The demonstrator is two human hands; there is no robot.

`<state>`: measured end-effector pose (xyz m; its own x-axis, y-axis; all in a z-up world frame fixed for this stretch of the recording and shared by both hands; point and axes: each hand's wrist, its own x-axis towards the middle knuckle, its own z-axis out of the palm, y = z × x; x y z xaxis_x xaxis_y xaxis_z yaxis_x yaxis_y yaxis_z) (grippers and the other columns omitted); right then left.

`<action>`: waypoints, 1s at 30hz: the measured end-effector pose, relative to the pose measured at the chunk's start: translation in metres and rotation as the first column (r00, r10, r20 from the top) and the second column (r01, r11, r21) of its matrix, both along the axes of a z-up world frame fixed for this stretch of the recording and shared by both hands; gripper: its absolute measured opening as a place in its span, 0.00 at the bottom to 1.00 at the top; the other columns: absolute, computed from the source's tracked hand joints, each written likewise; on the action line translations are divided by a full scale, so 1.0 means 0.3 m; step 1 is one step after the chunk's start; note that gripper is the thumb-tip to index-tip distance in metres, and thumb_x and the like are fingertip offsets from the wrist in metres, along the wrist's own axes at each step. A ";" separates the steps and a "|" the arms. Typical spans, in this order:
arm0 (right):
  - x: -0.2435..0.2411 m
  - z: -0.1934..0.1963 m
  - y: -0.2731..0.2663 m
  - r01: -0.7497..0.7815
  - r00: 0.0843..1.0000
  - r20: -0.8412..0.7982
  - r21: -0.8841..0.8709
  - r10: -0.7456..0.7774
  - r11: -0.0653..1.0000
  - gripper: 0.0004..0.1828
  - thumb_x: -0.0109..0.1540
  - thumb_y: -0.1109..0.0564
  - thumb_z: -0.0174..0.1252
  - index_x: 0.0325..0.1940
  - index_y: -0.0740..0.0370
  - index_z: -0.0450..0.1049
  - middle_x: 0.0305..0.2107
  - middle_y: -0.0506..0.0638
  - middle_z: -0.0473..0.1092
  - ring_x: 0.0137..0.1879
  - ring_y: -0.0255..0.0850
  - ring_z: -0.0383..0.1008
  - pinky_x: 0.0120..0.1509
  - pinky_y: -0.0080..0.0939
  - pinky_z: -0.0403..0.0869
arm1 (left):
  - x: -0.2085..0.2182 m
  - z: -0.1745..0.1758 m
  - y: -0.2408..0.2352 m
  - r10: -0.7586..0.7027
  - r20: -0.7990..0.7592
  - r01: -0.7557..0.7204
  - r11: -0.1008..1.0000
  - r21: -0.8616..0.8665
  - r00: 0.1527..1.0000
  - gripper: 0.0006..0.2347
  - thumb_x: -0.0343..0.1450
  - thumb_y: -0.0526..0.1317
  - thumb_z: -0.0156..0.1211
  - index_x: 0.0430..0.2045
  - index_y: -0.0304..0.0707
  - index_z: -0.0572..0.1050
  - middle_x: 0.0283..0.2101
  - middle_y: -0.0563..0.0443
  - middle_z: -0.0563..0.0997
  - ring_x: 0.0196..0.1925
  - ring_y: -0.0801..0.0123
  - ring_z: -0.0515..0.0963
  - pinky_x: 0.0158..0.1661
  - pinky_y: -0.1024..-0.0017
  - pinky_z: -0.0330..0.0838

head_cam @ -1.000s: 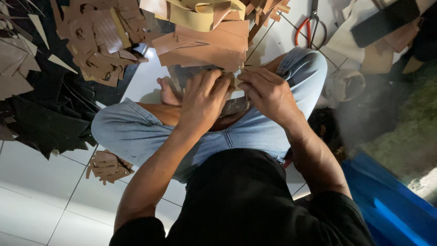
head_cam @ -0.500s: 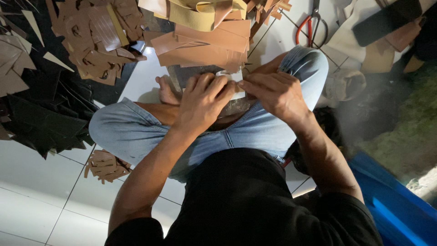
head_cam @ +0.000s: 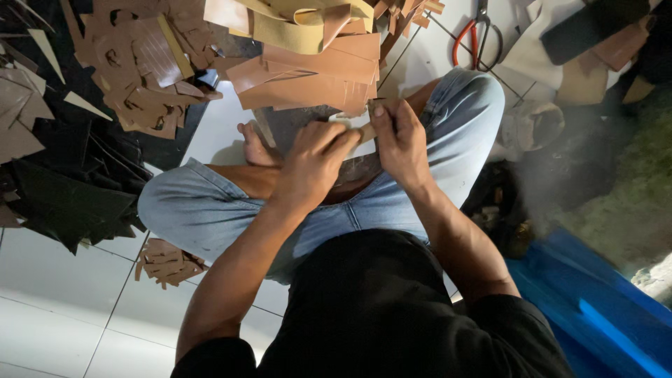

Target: The person sits cross-legged on the floor and repeatedly rubs the edges of thin leather strips against a small block to smooth them. The person handles the leather pieces one at a time, rubbing each edge against the block and then placing the piece aside.

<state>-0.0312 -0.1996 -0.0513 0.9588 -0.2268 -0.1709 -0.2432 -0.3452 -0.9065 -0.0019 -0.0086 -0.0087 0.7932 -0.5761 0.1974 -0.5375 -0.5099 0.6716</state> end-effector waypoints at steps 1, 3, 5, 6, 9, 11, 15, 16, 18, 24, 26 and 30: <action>0.002 0.000 -0.006 -0.011 1.000 0.012 -0.015 0.011 1.000 0.11 0.73 0.56 0.55 0.45 0.69 0.72 0.30 0.52 0.70 0.36 0.35 0.68 0.41 0.38 0.71 | 0.001 -0.002 0.005 -0.001 0.002 0.001 1.000 -0.009 1.000 0.13 0.69 0.29 0.63 0.48 0.37 0.77 0.45 0.52 0.74 0.48 0.59 0.76 0.50 0.61 0.70; 0.008 -0.012 -0.016 -0.039 0.999 0.037 -0.040 0.040 0.998 0.11 0.73 0.55 0.55 0.45 0.69 0.73 0.30 0.53 0.71 0.36 0.35 0.71 0.42 0.39 0.72 | -0.002 -0.001 0.014 0.002 0.008 -0.002 1.000 -0.022 1.000 0.13 0.69 0.29 0.63 0.47 0.38 0.77 0.44 0.53 0.74 0.47 0.60 0.76 0.50 0.62 0.71; 0.019 -0.032 -0.030 -0.024 0.999 -0.046 -0.040 0.022 0.999 0.12 0.72 0.54 0.55 0.42 0.68 0.71 0.29 0.53 0.71 0.34 0.36 0.70 0.40 0.40 0.72 | 0.006 0.002 0.015 0.000 0.002 0.000 1.000 -0.003 1.000 0.13 0.69 0.29 0.62 0.48 0.38 0.77 0.44 0.53 0.74 0.47 0.60 0.76 0.51 0.62 0.71; 0.019 -0.044 -0.039 -0.015 0.996 -0.091 -0.042 0.011 0.999 0.13 0.72 0.54 0.55 0.40 0.67 0.71 0.28 0.53 0.71 0.34 0.36 0.70 0.39 0.40 0.72 | 0.007 0.005 0.013 -0.002 -0.004 0.002 1.000 0.005 1.000 0.14 0.69 0.29 0.62 0.48 0.38 0.77 0.44 0.52 0.74 0.47 0.60 0.76 0.51 0.61 0.71; 0.025 -0.092 -0.063 -0.013 0.996 -0.089 -0.098 0.004 0.995 0.12 0.71 0.53 0.57 0.41 0.66 0.72 0.27 0.55 0.71 0.32 0.39 0.69 0.37 0.41 0.71 | 0.014 0.013 0.011 -0.007 -0.020 0.008 0.999 0.035 1.000 0.14 0.70 0.30 0.60 0.49 0.41 0.78 0.43 0.53 0.74 0.46 0.61 0.76 0.49 0.62 0.71; 0.027 -0.127 -0.081 -0.032 0.997 -0.069 -0.182 0.019 0.983 0.13 0.72 0.55 0.58 0.40 0.68 0.69 0.28 0.58 0.70 0.32 0.43 0.68 0.38 0.43 0.70 | 0.018 0.017 0.017 -0.027 -0.049 0.027 1.000 0.002 0.998 0.14 0.70 0.30 0.59 0.50 0.41 0.78 0.44 0.52 0.74 0.47 0.60 0.76 0.51 0.61 0.70; 0.047 -0.193 -0.109 -0.022 1.000 0.008 -0.156 0.023 0.988 0.11 0.71 0.55 0.57 0.41 0.67 0.70 0.30 0.58 0.72 0.34 0.46 0.75 0.39 0.44 0.72 | 0.027 0.024 0.010 -0.046 -0.041 0.046 0.999 0.004 0.998 0.15 0.70 0.31 0.58 0.52 0.39 0.76 0.47 0.52 0.74 0.49 0.59 0.75 0.53 0.59 0.68; 0.050 -0.207 -0.115 -0.024 1.000 -0.003 -0.177 0.024 0.984 0.11 0.71 0.55 0.57 0.41 0.67 0.69 0.30 0.59 0.72 0.34 0.47 0.74 0.39 0.45 0.72 | 0.027 0.026 0.008 -0.054 -0.048 0.055 0.998 0.025 0.997 0.15 0.71 0.31 0.58 0.53 0.39 0.76 0.47 0.52 0.74 0.49 0.60 0.75 0.52 0.59 0.68; 0.058 -0.234 -0.130 -0.029 0.999 -0.024 -0.219 0.024 0.975 0.11 0.71 0.56 0.57 0.41 0.68 0.69 0.30 0.61 0.71 0.33 0.49 0.73 0.39 0.46 0.72 | 0.030 0.029 0.004 -0.070 -0.060 0.074 0.995 0.066 0.996 0.15 0.72 0.32 0.58 0.54 0.39 0.75 0.47 0.51 0.74 0.48 0.60 0.75 0.50 0.59 0.66; 0.085 -0.306 -0.154 0.005 1.000 -0.010 -0.251 -0.008 0.968 0.11 0.70 0.57 0.58 0.40 0.68 0.70 0.30 0.62 0.73 0.33 0.50 0.75 0.39 0.47 0.73 | 0.031 0.045 -0.010 -0.089 0.046 0.083 0.988 0.128 0.995 0.17 0.73 0.33 0.56 0.57 0.38 0.75 0.47 0.49 0.73 0.47 0.59 0.74 0.47 0.60 0.66; 0.091 -0.326 -0.166 0.000 1.000 -0.020 -0.234 -0.005 0.972 0.11 0.71 0.57 0.58 0.39 0.67 0.70 0.29 0.60 0.73 0.32 0.50 0.76 0.37 0.47 0.73 | 0.028 0.049 -0.023 -0.081 0.094 0.063 0.982 0.178 0.992 0.15 0.74 0.33 0.56 0.56 0.39 0.74 0.48 0.50 0.73 0.47 0.60 0.74 0.48 0.59 0.67; 0.116 -0.359 -0.183 -0.003 1.000 0.011 -0.291 0.007 0.957 0.11 0.72 0.57 0.58 0.38 0.68 0.72 0.28 0.59 0.74 0.33 0.49 0.77 0.38 0.46 0.73 | 0.021 0.052 -0.031 -0.096 0.140 0.056 0.963 0.265 0.985 0.18 0.71 0.34 0.58 0.57 0.38 0.73 0.48 0.49 0.73 0.48 0.58 0.75 0.46 0.59 0.68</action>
